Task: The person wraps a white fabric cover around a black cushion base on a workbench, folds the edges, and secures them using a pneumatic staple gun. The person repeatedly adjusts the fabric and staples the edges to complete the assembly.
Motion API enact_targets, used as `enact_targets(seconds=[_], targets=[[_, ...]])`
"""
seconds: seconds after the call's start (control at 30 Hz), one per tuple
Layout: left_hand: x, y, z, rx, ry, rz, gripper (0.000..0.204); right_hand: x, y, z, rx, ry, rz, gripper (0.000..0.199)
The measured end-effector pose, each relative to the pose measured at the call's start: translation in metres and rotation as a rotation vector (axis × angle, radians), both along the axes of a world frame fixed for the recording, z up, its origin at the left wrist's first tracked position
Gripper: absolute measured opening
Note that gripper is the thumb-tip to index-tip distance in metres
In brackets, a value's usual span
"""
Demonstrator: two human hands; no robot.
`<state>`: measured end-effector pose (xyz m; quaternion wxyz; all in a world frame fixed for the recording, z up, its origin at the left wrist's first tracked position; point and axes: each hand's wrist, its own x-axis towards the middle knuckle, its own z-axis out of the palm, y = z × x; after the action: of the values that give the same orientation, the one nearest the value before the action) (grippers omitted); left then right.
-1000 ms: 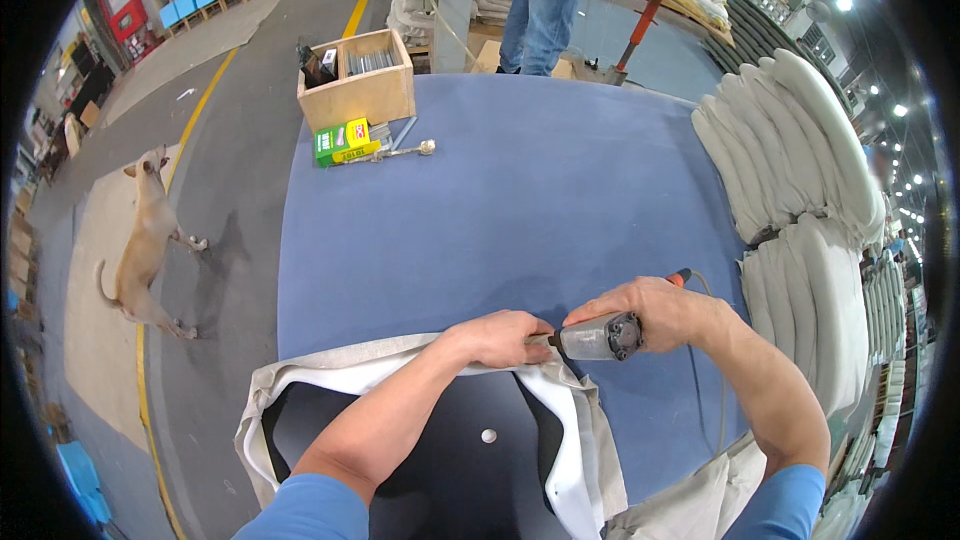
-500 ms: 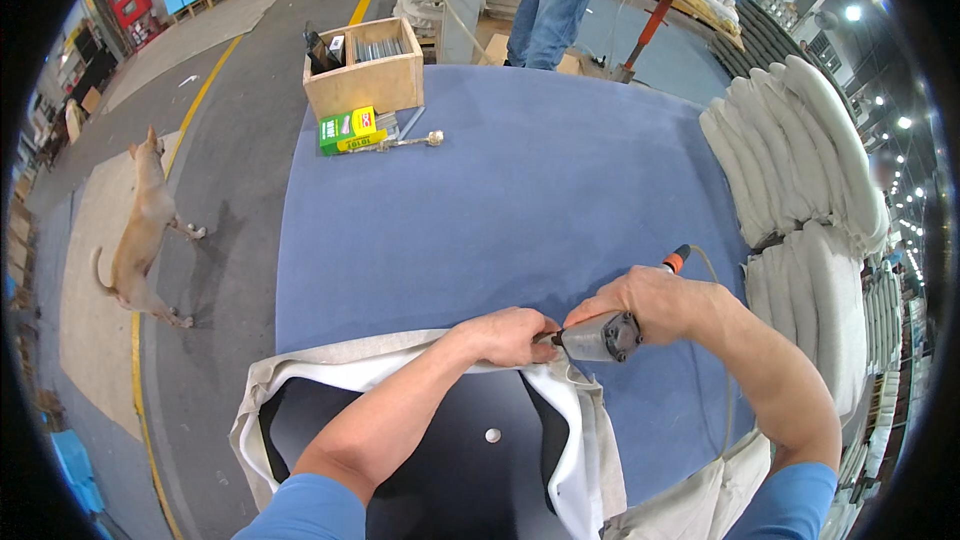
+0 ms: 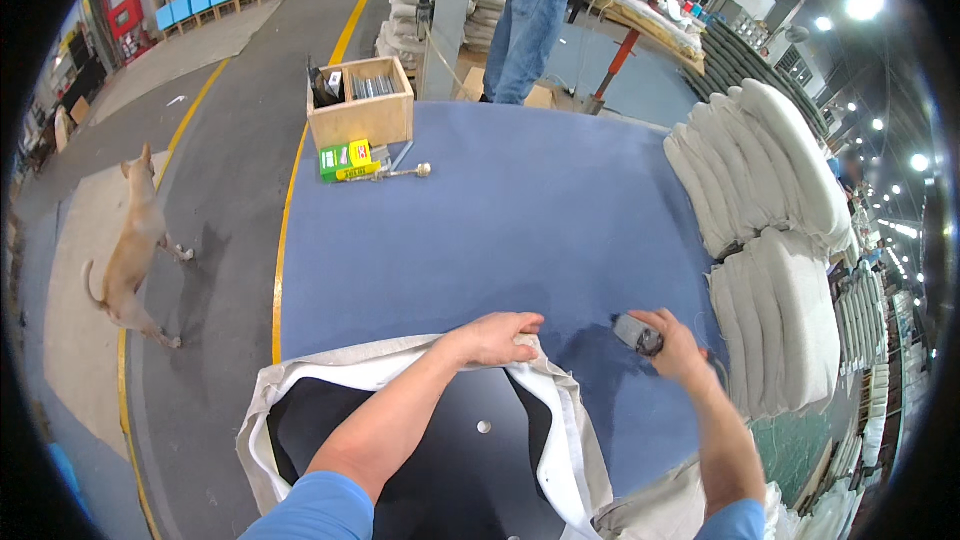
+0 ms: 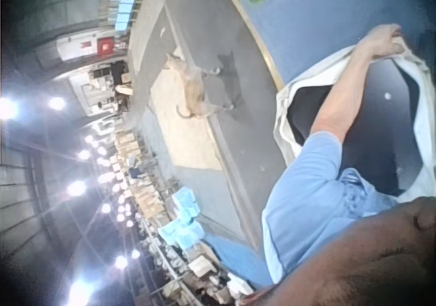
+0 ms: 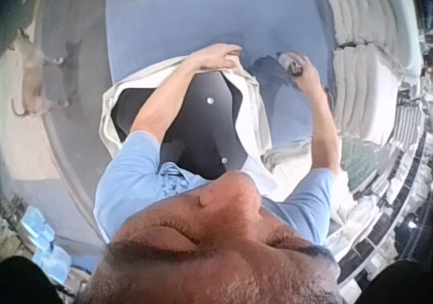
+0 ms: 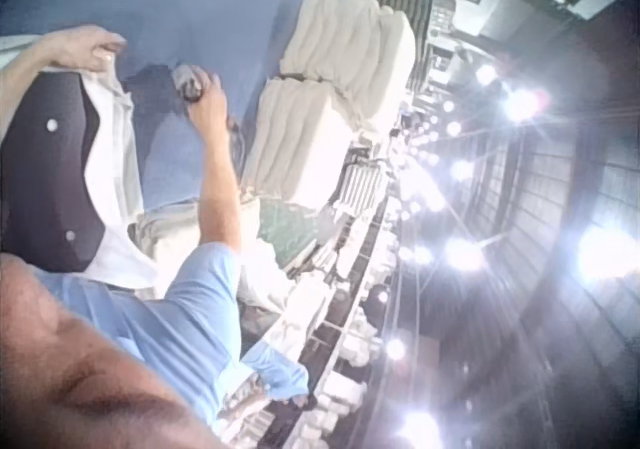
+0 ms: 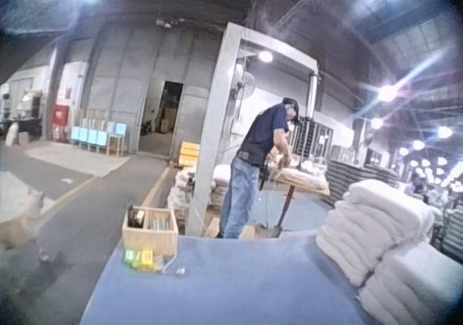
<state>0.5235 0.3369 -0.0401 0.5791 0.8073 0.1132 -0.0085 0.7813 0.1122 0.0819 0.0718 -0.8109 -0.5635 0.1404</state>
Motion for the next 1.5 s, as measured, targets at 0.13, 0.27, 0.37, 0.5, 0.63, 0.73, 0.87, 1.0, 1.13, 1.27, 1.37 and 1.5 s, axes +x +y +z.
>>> enact_targets(seconds=[0.13,0.27,0.37,0.5,0.63,0.73,0.87,1.0,1.13,1.27,1.37,1.5], targets=[[-0.026,-0.023,0.041,0.115,-0.212,0.246,0.070,-0.011,-0.067,-0.045,-0.119,-0.311,-0.293,0.074],[-0.148,-0.023,0.080,0.693,-0.295,0.565,0.064,-0.059,-0.098,-0.064,0.113,-0.391,-0.288,0.069],[-0.275,-0.031,0.097,0.813,-0.018,1.039,0.072,-0.096,-0.100,-0.065,0.302,0.014,-0.356,0.050],[-0.390,-0.077,0.052,0.286,0.419,1.253,0.084,-0.168,-0.079,-0.105,0.134,0.412,-0.346,0.048],[-0.382,-0.119,0.020,-0.510,0.022,1.341,0.073,-0.197,-0.070,-0.082,0.191,0.527,-0.486,0.056],[-0.367,-0.128,0.034,-0.517,-0.101,1.374,0.062,-0.190,-0.081,-0.078,0.203,0.526,-0.531,0.062],[-0.376,-0.147,0.119,-0.336,-0.386,1.317,0.062,-0.196,-0.105,-0.018,0.551,0.560,-0.516,0.051],[-0.368,-0.179,0.226,-0.131,-0.818,1.213,0.064,-0.186,-0.127,0.060,1.098,0.730,-0.297,0.038],[-0.377,-0.214,0.254,0.079,-0.808,1.143,0.063,-0.190,-0.138,0.096,1.304,0.804,-0.205,0.040],[-0.368,-0.248,0.217,0.100,-0.705,1.116,0.076,-0.190,-0.141,0.070,1.365,1.026,-0.104,0.050],[-0.384,-0.254,0.222,-0.032,-0.370,1.105,0.096,-0.197,-0.138,0.057,1.354,0.982,-0.188,0.053],[-0.399,-0.273,0.332,0.126,-0.676,0.637,0.119,-0.186,-0.141,0.057,1.335,1.004,-0.183,0.056]])
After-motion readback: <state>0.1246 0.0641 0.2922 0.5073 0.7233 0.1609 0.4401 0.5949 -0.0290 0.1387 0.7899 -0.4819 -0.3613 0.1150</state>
